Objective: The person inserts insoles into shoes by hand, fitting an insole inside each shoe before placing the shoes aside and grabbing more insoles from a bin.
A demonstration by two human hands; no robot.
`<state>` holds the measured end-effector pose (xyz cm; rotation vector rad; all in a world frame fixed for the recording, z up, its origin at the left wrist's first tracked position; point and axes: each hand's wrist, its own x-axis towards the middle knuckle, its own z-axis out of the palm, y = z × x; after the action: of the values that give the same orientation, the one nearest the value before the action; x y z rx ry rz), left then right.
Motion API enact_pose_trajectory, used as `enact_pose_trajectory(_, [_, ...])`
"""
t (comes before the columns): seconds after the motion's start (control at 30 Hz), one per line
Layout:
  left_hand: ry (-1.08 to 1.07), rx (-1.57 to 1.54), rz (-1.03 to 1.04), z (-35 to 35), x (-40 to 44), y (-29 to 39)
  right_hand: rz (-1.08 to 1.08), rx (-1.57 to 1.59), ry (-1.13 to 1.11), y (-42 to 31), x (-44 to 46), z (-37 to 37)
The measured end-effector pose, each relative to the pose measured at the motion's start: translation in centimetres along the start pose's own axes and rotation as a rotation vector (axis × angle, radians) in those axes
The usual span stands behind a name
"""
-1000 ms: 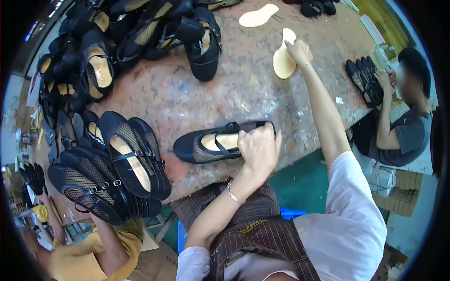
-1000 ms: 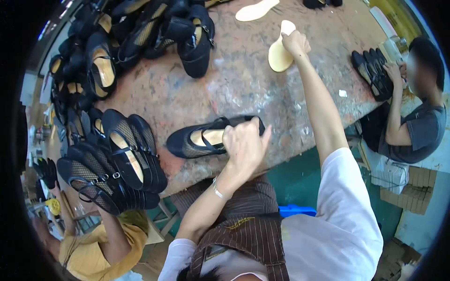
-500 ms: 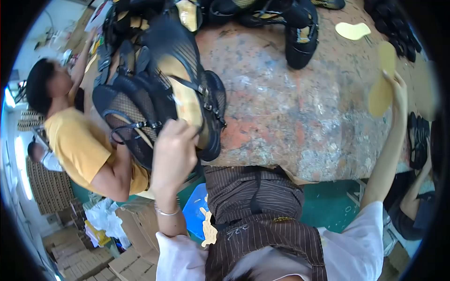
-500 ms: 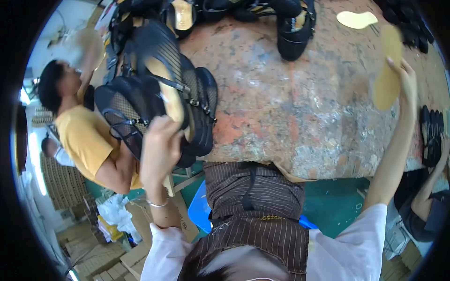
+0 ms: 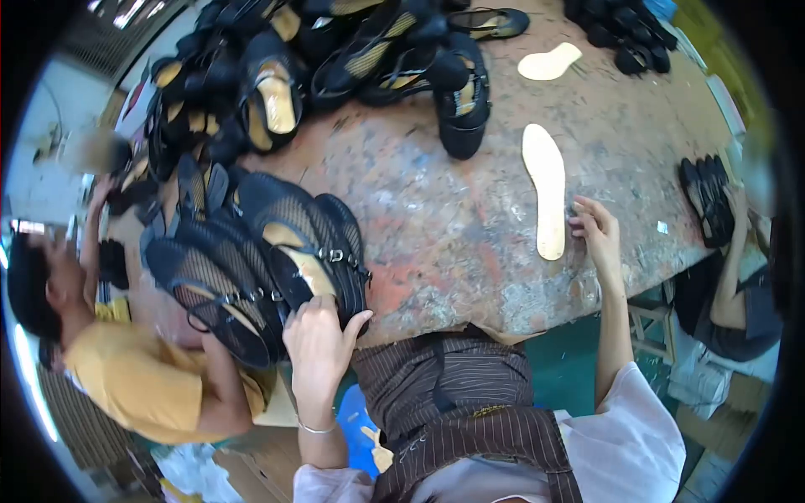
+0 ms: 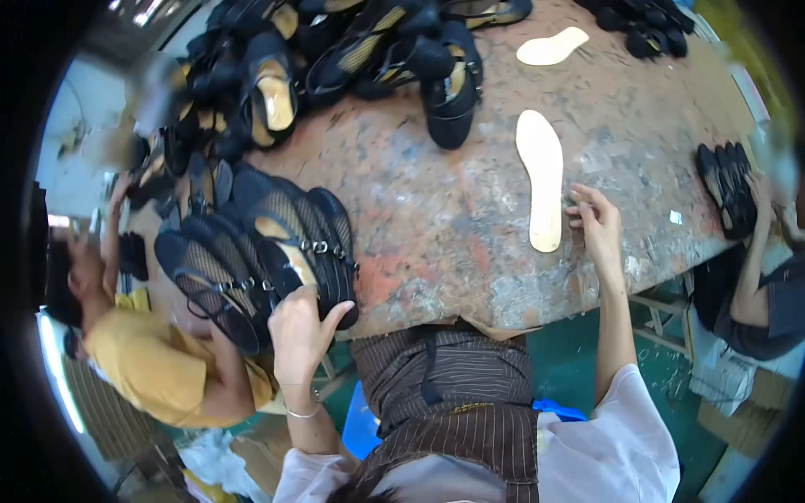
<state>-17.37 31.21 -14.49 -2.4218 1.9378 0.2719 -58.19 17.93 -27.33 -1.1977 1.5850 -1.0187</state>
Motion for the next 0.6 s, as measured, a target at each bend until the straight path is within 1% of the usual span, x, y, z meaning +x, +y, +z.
enact_pose_trajectory(0.03, [0.088, 0.112, 0.020, -1.3, 0.6, 1.3, 0.052, -0.158, 0.107, -1.9, -1.1, 0.9])
enact_pose_trajectory(0.07, [0.341, 0.160, 0.106, -2.4, 2.0, 3.0, -0.012, -0.391, 0.154, -2.2, -1.5, 1.7])
enact_pose_trajectory(0.1, [0.534, 0.006, 0.193, -2.9, 4.2, 5.1, -0.137, -0.539, 0.199, -1.2, -1.9, 2.8])
enact_pose_trajectory(0.13, [0.515, -0.113, 0.285, -3.8, 6.5, 7.5, -0.265, -0.688, 0.240, -0.6, -2.1, 4.0])
enact_pose_trajectory(0.17, [0.508, -0.163, 0.433, -3.0, 9.5, 9.3, -0.178, -0.747, 0.224, -2.4, -2.5, 5.4])
enact_pose_trajectory(0.2, [0.402, -0.262, 0.511, -2.4, 12.6, 11.7, -0.089, -0.805, 0.205, -4.3, -2.9, 6.6])
enact_pose_trajectory(0.23, [0.344, -0.278, 0.527, -0.6, 16.1, 13.9, -0.046, -0.759, 0.200, -4.9, -2.8, 6.9])
enact_pose_trajectory(0.27, [0.252, -0.234, 0.548, 0.5, 19.3, 15.7, -0.051, -0.758, 0.210, -4.5, -2.5, 6.5])
enact_pose_trajectory(0.3, [0.266, -0.165, 0.505, 1.7, 22.0, 17.1, -0.089, -0.729, 0.248, -3.7, -2.1, 6.2])
enact_pose_trajectory(0.33, [0.159, -0.148, 0.429, 1.9, 24.6, 18.0, -0.122, -0.699, 0.284, -3.3, -2.0, 5.9])
enact_pose_trajectory(0.37, [0.122, -0.294, 0.395, 1.8, 26.2, 18.0, 0.043, -0.637, 0.250, -4.4, -2.1, 5.3])
enact_pose_trajectory(0.4, [-0.038, -0.459, 0.371, 1.5, 28.7, 17.4, 0.037, -0.636, 0.260, -4.2, -1.9, 4.5])
enact_pose_trajectory(0.43, [-0.006, -0.717, 0.415, 0.7, 29.6, 17.2, 0.075, -0.489, 0.208, -3.2, -2.0, 3.2])
enact_pose_trajectory(0.47, [0.060, -1.064, 0.357, 0.0, 30.3, 16.7, 0.113, -0.344, 0.151, -1.8, -2.2, 1.9])
enact_pose_trajectory(0.5, [0.201, -1.364, 0.179, -2.7, 28.9, 17.2, -0.074, -0.239, 0.238, 1.0, -2.0, 1.3])
enact_pose_trajectory(0.53, [0.233, -1.536, 0.131, -4.0, 29.0, 16.4, 0.075, 0.060, 0.203, 0.4, -2.5, 0.6])
enact_pose_trajectory(0.57, [0.151, -1.662, 0.183, -6.1, 26.9, 15.7, 0.160, 0.188, 0.195, -0.8, -3.2, -0.2])
enact_pose_trajectory(0.6, [0.181, -1.631, 0.389, -7.6, 24.4, 14.9, 0.240, 0.317, 0.186, -2.2, -3.5, -0.8])
